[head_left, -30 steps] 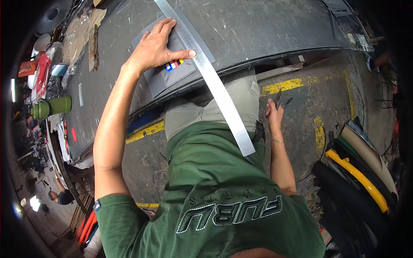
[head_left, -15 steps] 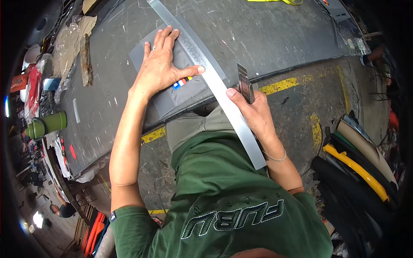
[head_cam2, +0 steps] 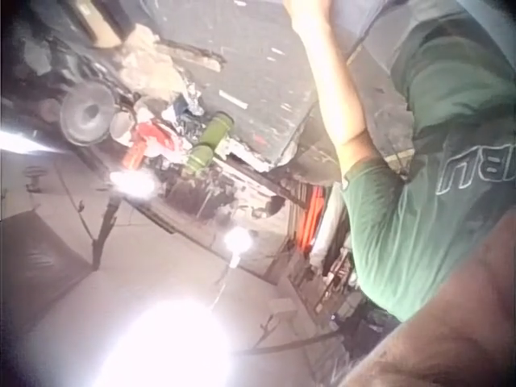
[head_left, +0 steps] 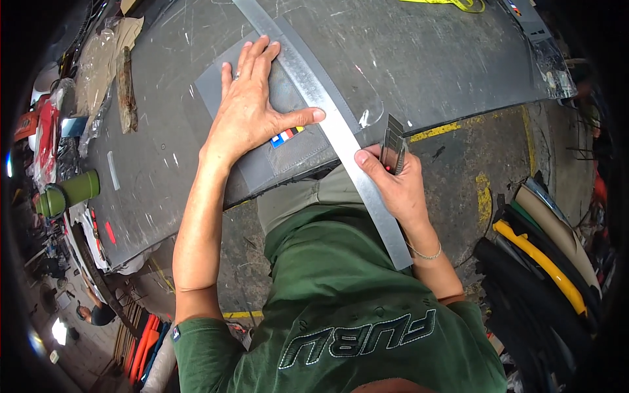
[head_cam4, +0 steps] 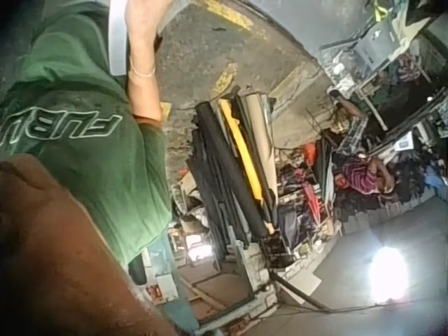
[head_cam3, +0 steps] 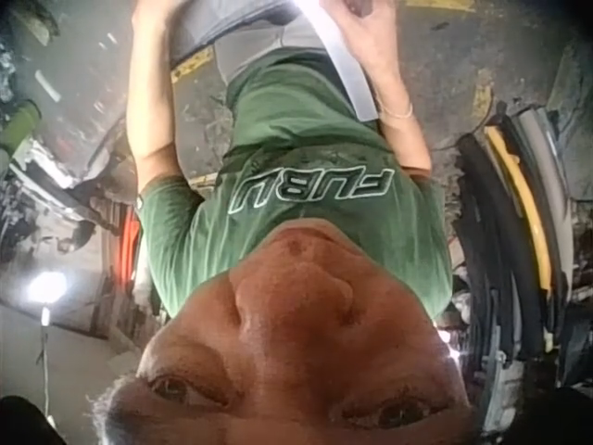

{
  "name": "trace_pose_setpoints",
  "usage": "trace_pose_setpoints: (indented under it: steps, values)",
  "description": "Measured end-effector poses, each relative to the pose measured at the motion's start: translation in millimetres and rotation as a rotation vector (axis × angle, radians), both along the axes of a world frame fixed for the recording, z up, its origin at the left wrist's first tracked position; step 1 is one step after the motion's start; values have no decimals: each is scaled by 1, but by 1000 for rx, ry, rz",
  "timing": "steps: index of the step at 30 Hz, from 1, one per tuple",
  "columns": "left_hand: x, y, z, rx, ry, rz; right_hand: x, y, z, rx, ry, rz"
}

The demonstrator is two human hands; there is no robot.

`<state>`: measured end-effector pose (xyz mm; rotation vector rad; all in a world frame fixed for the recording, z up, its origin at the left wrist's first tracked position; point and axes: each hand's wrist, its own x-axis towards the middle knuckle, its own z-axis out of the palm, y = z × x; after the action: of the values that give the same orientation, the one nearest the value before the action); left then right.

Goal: Cut a gray plastic sheet along straight lines using a metal ruler as a guide and a utility knife.

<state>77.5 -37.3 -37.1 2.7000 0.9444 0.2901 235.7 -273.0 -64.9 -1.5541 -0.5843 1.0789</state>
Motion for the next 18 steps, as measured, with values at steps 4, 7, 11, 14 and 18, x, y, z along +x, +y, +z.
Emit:
trace_pose_setpoints:
  steps: [4,7,11,14,18]
  values:
    - [0,0,0,-1,5,0,-1,1,2,16,-2,-10]
    - [0,1,-2,2,2,-2,-2,1,3,35,9,-23]
    - [-1,2,-4,16,-9,-18,-2,1,4,30,-3,-23]
    - [-1,2,-5,23,-12,-24,-2,2,4,39,-6,-27]
    - [-2,2,-6,25,-20,-22,-2,2,3,37,-25,-22]
